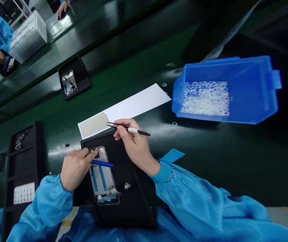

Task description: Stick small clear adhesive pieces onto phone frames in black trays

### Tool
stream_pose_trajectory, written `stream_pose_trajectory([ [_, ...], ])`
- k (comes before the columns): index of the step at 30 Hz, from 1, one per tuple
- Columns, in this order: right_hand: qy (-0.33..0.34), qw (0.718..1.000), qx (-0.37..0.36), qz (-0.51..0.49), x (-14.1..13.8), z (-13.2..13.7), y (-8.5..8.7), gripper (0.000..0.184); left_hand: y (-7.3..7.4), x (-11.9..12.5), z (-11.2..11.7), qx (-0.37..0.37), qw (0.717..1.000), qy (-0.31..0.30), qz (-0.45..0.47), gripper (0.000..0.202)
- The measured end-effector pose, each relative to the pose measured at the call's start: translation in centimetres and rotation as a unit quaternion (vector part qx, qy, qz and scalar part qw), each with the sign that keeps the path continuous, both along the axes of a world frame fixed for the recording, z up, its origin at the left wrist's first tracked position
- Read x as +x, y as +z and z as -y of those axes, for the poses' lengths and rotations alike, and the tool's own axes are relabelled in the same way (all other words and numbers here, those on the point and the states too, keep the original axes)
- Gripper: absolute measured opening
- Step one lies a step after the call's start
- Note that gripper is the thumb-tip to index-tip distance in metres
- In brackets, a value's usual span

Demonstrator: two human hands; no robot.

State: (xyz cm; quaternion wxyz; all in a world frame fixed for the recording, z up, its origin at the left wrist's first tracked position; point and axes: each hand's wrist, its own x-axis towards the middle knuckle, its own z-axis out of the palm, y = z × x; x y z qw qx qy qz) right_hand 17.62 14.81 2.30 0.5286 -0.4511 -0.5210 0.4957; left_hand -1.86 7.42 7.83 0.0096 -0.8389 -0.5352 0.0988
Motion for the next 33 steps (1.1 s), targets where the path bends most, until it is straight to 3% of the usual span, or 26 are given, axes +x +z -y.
stream_pose_trajectory([
  [3, 0.004, 0.999, -0.042, 0.018, 0.9, -2.4, 0.3, 0.036, 0.2, -0.5, -1.0, -0.033, 0.998, 0.042, 0.035, 0.036],
  [7, 0.007, 0.993, -0.06, 0.103, 1.1, -6.3, 0.4, 0.039, -0.2, 0.3, -4.9, 0.005, 0.992, 0.096, 0.086, 0.036],
  [10, 0.008, 0.988, -0.048, 0.144, 0.2, -8.4, 0.3, 0.033, -0.9, 1.5, -8.2, 0.002, 0.993, 0.081, 0.087, 0.039],
  [13, -0.002, 0.988, -0.021, 0.152, -0.7, -9.3, -0.1, 0.025, -1.6, 2.1, -9.8, -0.026, 0.995, 0.064, 0.072, 0.044],
  [26, 0.012, 0.984, -0.027, 0.176, -0.8, -9.6, -1.1, 0.019, -2.0, 2.0, -9.8, -0.045, 0.994, 0.072, 0.073, 0.046],
  [33, -0.013, 0.997, -0.068, 0.02, -0.5, -9.8, -1.0, 0.031, -1.8, 1.9, -9.6, -0.046, 0.992, 0.079, 0.087, 0.049],
])
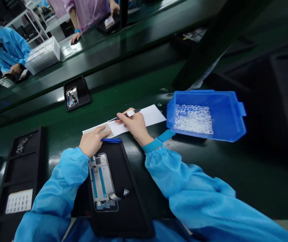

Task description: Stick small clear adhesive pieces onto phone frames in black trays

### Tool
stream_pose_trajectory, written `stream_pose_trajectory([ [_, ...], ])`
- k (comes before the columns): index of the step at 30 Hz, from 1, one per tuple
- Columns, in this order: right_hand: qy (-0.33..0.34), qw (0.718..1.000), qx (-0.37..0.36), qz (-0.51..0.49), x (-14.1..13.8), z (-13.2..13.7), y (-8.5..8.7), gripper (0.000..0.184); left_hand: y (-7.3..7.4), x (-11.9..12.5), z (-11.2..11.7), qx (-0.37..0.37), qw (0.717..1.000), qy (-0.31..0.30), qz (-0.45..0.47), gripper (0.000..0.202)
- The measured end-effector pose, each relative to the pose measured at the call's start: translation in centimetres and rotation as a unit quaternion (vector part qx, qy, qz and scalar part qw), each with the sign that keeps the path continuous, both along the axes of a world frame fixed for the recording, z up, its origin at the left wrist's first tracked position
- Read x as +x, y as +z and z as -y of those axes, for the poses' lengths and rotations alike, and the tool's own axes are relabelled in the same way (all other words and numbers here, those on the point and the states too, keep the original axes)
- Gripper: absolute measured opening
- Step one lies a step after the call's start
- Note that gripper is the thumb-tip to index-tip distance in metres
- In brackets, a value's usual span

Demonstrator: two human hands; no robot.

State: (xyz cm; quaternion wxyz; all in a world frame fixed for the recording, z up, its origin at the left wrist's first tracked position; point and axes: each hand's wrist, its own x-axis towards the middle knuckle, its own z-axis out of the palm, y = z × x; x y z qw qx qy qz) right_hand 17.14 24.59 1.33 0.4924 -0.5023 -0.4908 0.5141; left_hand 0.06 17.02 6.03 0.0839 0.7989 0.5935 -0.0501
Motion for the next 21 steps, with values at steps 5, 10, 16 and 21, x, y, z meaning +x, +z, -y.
stream_pose_trajectory([
  [5, -0.074, 0.995, -0.007, -0.067, 1.4, 3.7, 1.3, 0.038, 1.3, -2.5, 1.1, 0.068, 0.978, 0.102, 0.169, 0.042],
  [10, 0.022, 0.999, -0.029, -0.021, 0.6, 10.1, 2.5, 0.037, 2.2, -4.4, 3.3, -0.05, 0.934, 0.191, 0.299, 0.032],
  [16, 0.073, 0.99, 0.059, 0.104, -1.1, 12.4, 2.0, 0.027, 1.3, -3.6, 3.9, -0.19, 0.931, 0.164, 0.266, 0.029],
  [21, 0.074, 0.976, 0.105, 0.176, -1.3, 12.5, 1.3, 0.024, 1.0, -3.8, 3.4, -0.24, 0.916, 0.151, 0.285, 0.021],
])
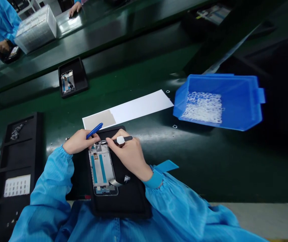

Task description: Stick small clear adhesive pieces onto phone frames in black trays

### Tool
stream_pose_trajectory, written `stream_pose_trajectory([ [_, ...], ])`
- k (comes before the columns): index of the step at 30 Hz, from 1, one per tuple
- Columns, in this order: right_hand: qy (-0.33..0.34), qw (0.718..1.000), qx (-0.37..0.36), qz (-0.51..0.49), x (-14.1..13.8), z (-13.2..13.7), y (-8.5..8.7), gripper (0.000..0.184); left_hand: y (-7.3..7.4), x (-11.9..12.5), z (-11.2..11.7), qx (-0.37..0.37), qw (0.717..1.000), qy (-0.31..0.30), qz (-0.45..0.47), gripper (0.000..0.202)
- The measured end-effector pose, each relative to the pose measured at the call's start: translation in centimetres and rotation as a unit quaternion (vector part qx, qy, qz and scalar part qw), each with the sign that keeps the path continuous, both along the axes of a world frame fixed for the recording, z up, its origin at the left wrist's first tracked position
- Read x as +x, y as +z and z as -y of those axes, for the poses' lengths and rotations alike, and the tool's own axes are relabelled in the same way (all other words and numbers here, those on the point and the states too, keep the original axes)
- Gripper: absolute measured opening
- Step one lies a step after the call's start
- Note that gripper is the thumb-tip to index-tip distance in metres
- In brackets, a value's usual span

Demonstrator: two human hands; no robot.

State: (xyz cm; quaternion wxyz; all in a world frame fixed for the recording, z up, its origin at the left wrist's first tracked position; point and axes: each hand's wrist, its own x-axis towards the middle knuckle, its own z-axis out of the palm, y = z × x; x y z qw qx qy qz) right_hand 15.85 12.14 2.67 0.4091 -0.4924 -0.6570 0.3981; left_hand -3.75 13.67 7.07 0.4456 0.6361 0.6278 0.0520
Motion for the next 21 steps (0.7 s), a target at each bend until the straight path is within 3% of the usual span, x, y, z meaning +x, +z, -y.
stream_pose_trajectory([
  [21, -0.003, 0.999, 0.019, 0.046, -0.43, 0.07, 0.19, 0.024, -0.22, 0.07, -0.17, 0.006, 1.0, -0.018, -0.015, 0.018],
])
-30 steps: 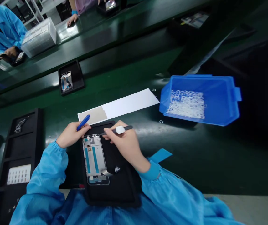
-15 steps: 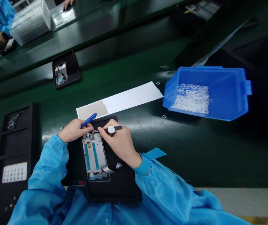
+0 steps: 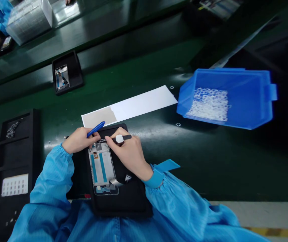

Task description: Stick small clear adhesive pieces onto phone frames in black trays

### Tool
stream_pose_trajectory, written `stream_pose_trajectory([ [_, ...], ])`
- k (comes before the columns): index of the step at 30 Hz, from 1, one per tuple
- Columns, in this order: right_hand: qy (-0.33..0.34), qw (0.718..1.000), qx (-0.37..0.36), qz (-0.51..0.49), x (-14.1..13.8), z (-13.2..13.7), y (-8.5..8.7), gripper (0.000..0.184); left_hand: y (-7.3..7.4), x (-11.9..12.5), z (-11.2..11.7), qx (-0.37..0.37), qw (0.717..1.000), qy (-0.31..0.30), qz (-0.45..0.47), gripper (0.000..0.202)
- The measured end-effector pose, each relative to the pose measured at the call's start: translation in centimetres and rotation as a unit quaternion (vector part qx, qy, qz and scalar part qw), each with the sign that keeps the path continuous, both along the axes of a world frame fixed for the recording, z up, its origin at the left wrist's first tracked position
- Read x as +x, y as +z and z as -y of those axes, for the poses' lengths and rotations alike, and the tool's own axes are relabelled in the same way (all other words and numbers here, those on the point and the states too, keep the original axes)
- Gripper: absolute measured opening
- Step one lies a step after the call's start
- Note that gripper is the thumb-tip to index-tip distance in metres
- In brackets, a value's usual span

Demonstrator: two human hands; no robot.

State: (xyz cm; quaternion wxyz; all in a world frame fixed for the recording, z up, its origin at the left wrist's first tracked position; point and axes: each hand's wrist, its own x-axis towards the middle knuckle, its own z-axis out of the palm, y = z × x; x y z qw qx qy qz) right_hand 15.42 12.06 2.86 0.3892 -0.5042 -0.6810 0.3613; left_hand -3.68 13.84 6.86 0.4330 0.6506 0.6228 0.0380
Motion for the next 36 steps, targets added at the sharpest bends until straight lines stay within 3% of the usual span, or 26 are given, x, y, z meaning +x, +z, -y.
stream_pose_trajectory([
  [4, -0.001, 1.0, 0.011, 0.004, 0.0, 0.0, -0.2, 0.023, 0.1, 0.2, 0.0, 0.012, 0.999, -0.015, -0.028, 0.018],
  [14, 0.001, 1.0, 0.005, -0.002, 0.4, 0.2, 0.0, 0.022, 1.2, 1.8, 0.2, 0.041, 0.968, -0.085, -0.234, 0.023],
  [26, 0.035, 0.999, 0.02, 0.031, 0.1, 0.1, -0.1, 0.022, 1.2, 1.7, 0.1, 0.032, 0.964, -0.096, -0.247, 0.025],
  [32, 0.036, 0.999, 0.023, 0.024, -0.1, 0.1, 0.1, 0.021, 1.0, 1.5, 0.6, 0.054, 0.974, -0.059, -0.211, 0.021],
  [36, -0.05, 0.993, 0.015, -0.109, 0.5, -0.1, -0.2, 0.022, 1.5, 0.7, 3.8, 0.139, 0.978, 0.089, -0.126, 0.025],
])
